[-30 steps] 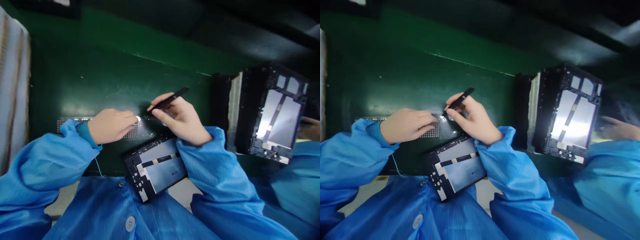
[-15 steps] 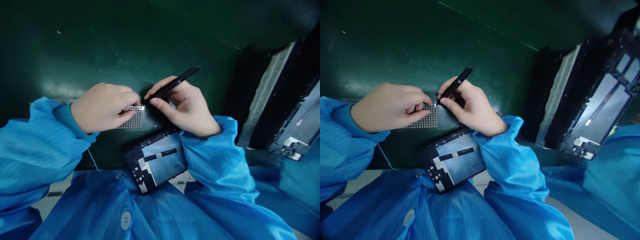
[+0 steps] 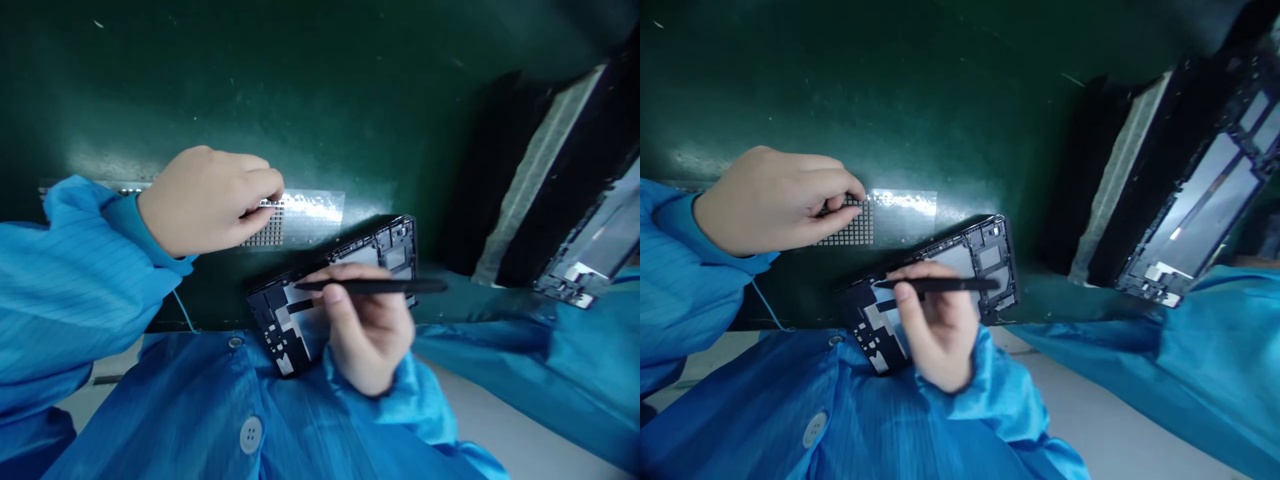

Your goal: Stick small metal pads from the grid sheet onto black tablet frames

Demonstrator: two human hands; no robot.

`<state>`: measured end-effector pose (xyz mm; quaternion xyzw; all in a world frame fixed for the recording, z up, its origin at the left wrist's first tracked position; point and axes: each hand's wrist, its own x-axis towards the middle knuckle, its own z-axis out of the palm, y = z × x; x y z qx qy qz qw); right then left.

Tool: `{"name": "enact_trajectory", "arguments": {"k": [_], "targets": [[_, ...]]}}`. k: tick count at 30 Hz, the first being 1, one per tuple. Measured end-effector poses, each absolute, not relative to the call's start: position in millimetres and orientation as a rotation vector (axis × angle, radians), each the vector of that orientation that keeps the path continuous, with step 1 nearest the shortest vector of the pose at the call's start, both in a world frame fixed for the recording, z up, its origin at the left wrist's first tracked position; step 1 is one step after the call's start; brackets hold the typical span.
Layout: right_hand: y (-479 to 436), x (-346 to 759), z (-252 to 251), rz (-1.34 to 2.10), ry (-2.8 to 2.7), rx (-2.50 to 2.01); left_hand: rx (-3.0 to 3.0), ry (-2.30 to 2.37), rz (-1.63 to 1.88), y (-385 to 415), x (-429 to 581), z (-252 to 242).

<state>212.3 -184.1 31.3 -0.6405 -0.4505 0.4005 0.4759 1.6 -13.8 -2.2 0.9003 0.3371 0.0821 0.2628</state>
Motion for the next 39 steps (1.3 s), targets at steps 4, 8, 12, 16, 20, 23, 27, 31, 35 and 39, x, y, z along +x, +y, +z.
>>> {"name": "enact_trajectory", "arguments": {"k": [4,8,12,16,20,23,27,31,35,39], "targets": [[-208,192,13,0.780,-1.196,-1.502,2.487,0.943,0.195,-15,1,-1],[-200,194,8,0.779,-1.232,-1.508,2.509,0.991,0.174,-14,1,-1],[-201,203,21,0.798,-1.402,-1.499,2.499,0.982,0.214,-13,0,-3],[-172,222,39,0.905,-1.512,-1.551,2.518,0.986,0.154,-11,1,2],[-102,245,31,1.015,-1.651,-1.460,2.507,0.994,0.022,-10,5,11],[-63,254,15,1.142,-1.743,-1.358,2.503,1.008,-0.045,-9,7,14],[-56,255,7,1.206,-1.744,-1.314,2.519,1.022,-0.082,-10,9,14],[-62,250,11,1.161,-1.739,-1.348,2.518,1.018,-0.059,-10,8,15],[-51,251,13,1.142,-1.812,-1.362,2.512,1.029,-0.083,-10,8,15],[-66,253,18,1.188,-1.623,-1.336,2.504,1.019,-0.064,-9,7,14]]}}
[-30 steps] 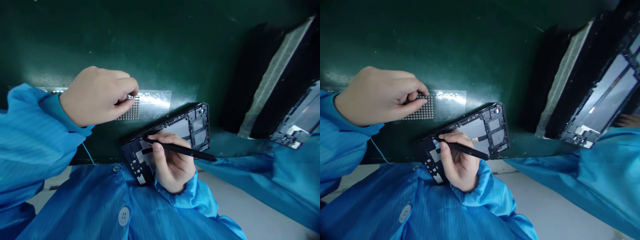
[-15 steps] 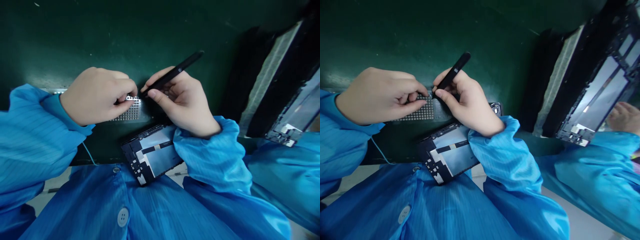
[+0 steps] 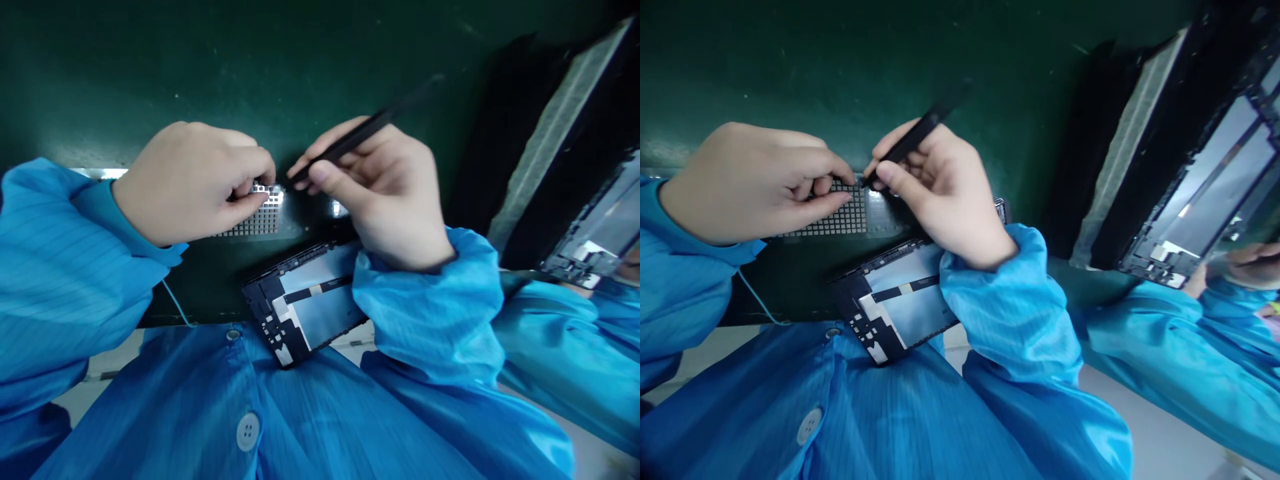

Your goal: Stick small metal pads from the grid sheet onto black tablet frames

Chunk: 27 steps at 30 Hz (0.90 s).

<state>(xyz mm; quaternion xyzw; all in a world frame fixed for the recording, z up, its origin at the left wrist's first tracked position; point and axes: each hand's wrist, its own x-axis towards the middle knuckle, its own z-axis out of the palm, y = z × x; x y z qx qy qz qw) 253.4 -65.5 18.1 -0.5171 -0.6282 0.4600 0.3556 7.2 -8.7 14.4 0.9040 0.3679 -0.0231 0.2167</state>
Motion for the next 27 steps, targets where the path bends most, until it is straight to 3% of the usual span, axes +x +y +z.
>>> {"name": "enact_trajectory", "arguments": {"k": [5,9,27], "targets": [[-151,238,24,0.888,-1.208,-1.421,2.502,1.018,-0.035,-10,6,14],[-196,221,9,0.735,-1.243,-1.438,2.501,1.023,0.014,-11,5,12],[-190,226,19,0.593,-1.664,-1.397,2.506,1.005,0.055,-11,2,12]]}}
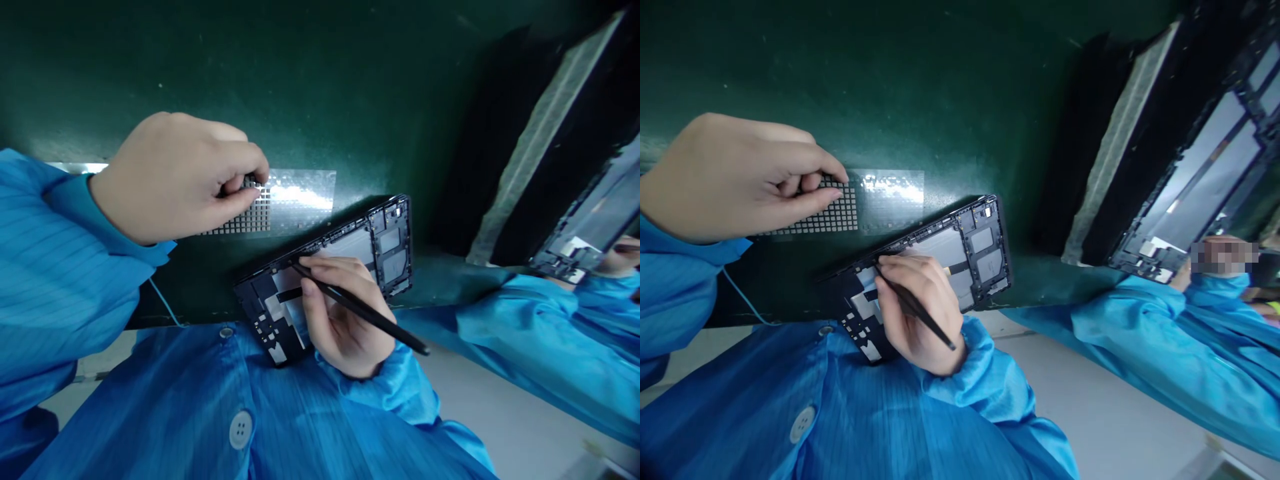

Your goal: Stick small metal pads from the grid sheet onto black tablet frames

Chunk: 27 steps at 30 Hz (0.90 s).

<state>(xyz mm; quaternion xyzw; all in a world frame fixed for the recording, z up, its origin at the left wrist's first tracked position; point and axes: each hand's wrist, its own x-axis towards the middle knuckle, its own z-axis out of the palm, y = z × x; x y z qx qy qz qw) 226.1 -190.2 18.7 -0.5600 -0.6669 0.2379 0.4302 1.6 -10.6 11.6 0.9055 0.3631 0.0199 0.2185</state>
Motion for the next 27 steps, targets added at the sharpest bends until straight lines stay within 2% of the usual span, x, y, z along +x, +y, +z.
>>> {"name": "enact_trajectory", "arguments": {"k": [5,10,22,25,27], "targets": [[-128,246,36,0.862,-1.630,-1.416,2.506,1.007,-0.001,-9,5,14],[-56,255,22,1.144,-1.822,-1.345,2.486,1.008,-0.024,-8,6,14],[-48,253,14,1.237,-1.776,-1.361,2.489,1.040,-0.115,-9,9,21],[-60,258,15,1.260,-1.563,-1.237,2.471,1.031,-0.093,-9,7,20],[-83,261,20,1.102,-1.384,-1.248,2.455,1.014,-0.056,-9,5,17]]}}
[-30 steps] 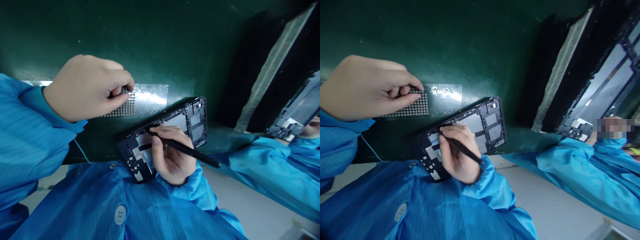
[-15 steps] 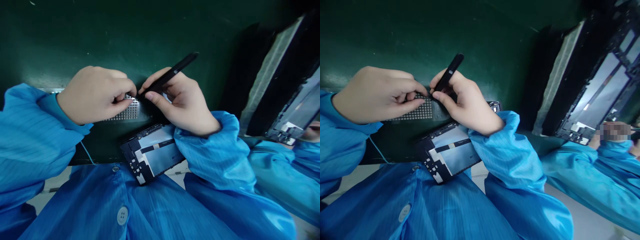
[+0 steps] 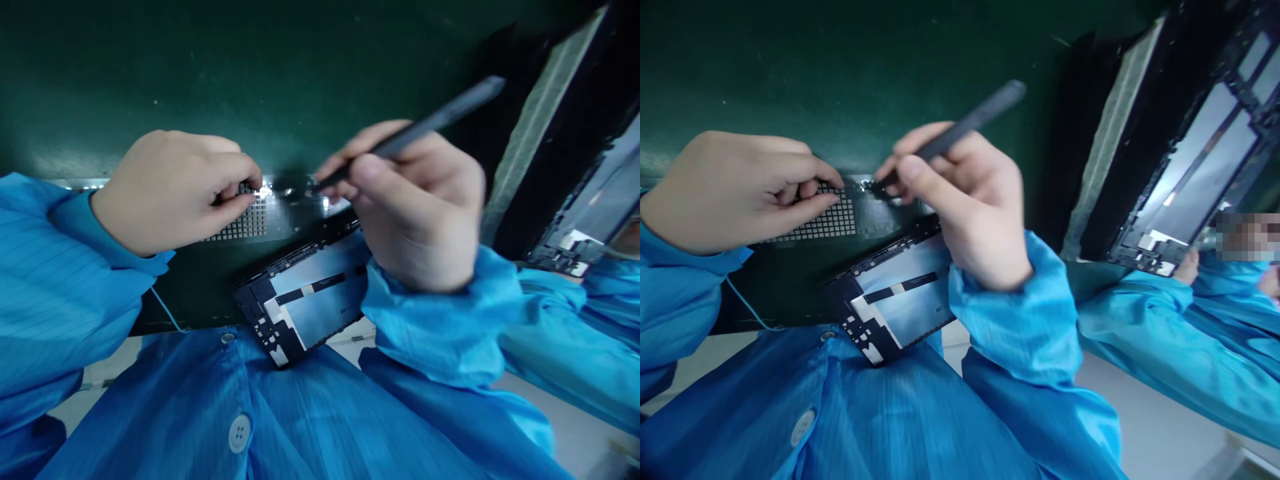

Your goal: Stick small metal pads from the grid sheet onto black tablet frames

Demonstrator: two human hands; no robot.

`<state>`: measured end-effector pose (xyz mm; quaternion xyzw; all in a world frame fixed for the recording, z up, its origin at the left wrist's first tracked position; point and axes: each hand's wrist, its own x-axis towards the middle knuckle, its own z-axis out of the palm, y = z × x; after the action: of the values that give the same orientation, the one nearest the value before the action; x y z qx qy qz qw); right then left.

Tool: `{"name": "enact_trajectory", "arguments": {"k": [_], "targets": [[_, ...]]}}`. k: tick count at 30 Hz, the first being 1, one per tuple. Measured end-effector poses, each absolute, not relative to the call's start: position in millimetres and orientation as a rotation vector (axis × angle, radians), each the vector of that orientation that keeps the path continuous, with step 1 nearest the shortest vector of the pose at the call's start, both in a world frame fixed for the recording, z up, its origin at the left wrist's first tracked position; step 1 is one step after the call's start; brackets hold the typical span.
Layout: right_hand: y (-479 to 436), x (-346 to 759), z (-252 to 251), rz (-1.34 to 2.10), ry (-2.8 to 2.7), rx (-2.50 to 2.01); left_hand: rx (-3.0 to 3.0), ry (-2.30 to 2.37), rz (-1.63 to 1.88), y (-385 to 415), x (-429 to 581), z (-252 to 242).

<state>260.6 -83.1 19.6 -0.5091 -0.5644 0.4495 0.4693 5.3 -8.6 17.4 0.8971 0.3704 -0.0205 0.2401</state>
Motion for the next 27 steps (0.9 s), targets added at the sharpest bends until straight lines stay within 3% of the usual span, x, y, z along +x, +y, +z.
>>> {"name": "enact_trajectory", "arguments": {"k": [4,6,14,21,27], "targets": [[-145,259,23,0.538,-1.174,-1.513,2.457,0.970,0.090,-8,1,11],[-166,256,14,0.438,-1.123,-1.562,2.462,0.953,0.139,-8,0,9],[-171,259,-14,0.441,-1.144,-1.530,2.445,0.946,0.182,-9,-4,12],[-176,268,15,0.425,-1.380,-1.687,2.452,0.958,0.202,-10,-5,8],[-99,264,36,0.928,-1.618,-1.417,2.423,0.958,0.116,-6,-3,14]]}}
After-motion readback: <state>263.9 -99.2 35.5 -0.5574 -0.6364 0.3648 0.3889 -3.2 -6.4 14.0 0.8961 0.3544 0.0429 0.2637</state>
